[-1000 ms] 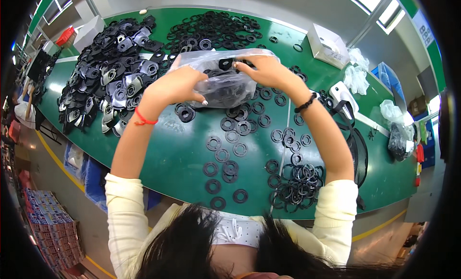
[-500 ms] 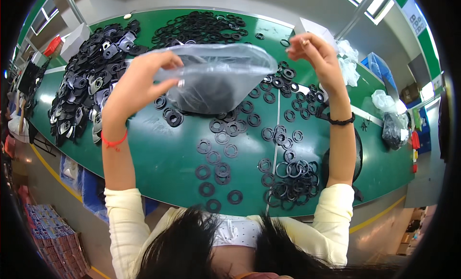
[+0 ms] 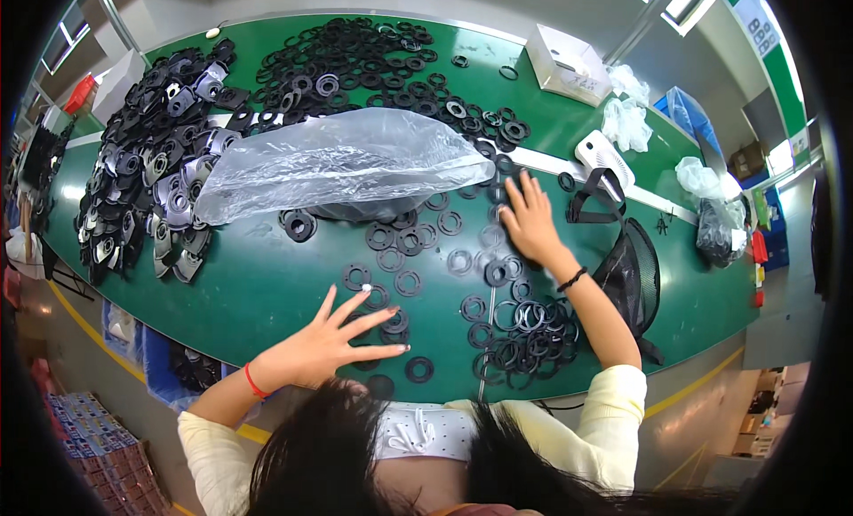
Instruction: Sorting black plastic rings and placing them into a plastic bag on an assembly line.
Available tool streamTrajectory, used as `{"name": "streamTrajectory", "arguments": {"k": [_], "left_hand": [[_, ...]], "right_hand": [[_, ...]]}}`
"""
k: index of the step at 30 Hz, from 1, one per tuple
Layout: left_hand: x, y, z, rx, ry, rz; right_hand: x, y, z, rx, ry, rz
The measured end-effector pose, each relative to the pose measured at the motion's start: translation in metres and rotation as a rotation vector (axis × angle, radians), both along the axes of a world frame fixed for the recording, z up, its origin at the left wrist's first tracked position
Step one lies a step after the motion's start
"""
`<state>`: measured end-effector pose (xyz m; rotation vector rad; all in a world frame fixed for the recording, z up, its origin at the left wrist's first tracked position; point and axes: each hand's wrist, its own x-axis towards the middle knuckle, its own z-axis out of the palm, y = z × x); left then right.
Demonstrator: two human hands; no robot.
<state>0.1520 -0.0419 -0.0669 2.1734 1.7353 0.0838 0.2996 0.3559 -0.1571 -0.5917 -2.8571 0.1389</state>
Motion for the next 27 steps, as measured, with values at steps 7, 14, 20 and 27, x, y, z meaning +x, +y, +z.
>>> {"name": "streamTrajectory", "arguments": {"k": [7,14,20,27], "left_hand": [[0.022,-0.018,-0.044,-0.018,-0.025,0.057],[0.028,-0.007,-0.046,0.013,0.041,0.118],[0.042,0.023,-0.063,0.214,0.005,0.212],[0.021,0.045,-0.063,0.298,-0.008,0.613]], "right_hand": [[0.013,-0.078,0.050,-0.280,-0.110,0.293],[0.028,-0.108,0.048,-0.068,-0.269,0.515],[0.001,-0.117,0.027,-0.039,-0.114,0.416],[-0.017,-0.103,0.023,-0.025,0.102,0.471]]}}
